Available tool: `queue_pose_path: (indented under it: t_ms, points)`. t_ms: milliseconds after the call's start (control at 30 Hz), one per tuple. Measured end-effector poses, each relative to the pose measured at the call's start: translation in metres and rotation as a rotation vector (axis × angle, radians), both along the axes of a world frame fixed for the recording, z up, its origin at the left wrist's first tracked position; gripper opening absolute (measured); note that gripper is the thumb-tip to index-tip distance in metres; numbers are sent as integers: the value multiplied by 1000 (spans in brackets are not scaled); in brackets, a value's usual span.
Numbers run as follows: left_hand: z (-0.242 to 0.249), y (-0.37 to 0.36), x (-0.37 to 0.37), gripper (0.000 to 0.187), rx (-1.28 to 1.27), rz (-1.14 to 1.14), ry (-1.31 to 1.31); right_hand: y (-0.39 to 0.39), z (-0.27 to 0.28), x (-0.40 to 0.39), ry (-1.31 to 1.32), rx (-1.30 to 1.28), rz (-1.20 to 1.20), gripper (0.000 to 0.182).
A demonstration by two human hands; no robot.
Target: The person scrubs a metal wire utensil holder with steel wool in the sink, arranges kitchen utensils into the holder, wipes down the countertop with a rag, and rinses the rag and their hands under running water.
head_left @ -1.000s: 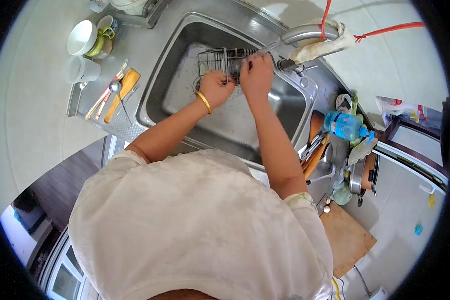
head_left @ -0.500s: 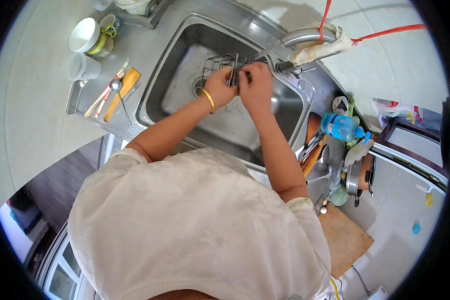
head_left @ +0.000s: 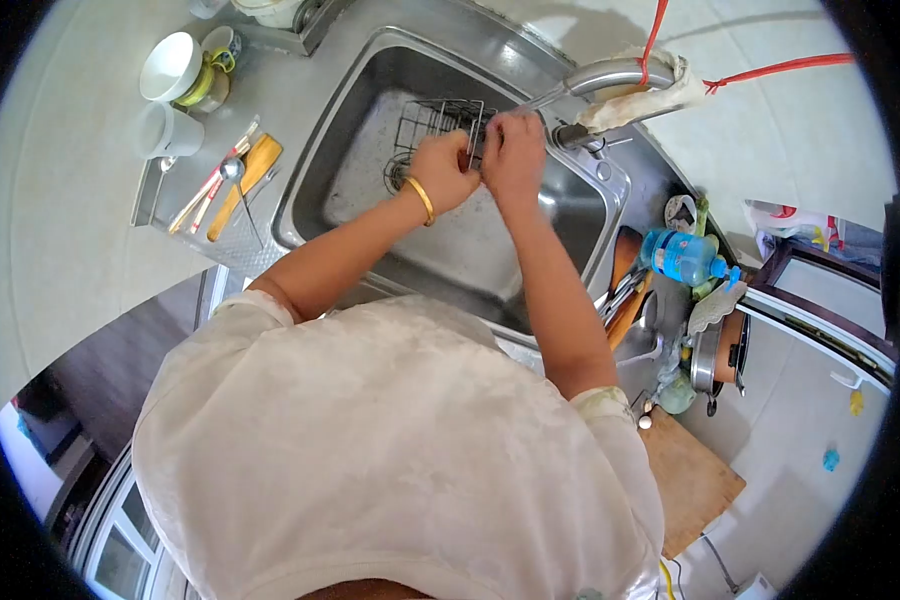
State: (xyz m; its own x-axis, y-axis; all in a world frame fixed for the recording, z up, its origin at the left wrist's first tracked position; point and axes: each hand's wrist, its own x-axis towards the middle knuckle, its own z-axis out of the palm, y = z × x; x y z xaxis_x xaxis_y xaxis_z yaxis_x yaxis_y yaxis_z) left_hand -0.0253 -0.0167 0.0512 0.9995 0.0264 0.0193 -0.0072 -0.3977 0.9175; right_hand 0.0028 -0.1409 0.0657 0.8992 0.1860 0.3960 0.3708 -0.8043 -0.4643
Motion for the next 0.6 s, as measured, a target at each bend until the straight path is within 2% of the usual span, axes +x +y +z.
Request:
queue_pose_path:
  t_ms: [100,200,300,433,533,600]
  points:
    - [-1,-5,-2,18,-67,47,85,5,7,17,-35,-42,-54,8]
    - [-2,2,9,15,-59,79,36,-2,-7,-7,63,102,34,10]
    - [-8,6,6,17,19,-20,31,-4,-10,-10,69,83,25,9]
    - [5,-5,-6,16,-49,-23,143,-4,-1,32,25,15,-96,10]
    - [-2,-3,-3,15,-45,9,126,-6,-7,16,-31,12,-51,11]
    - [-9,4,4,15,-45,47,122,1,-4,-18,48,48,-12,10]
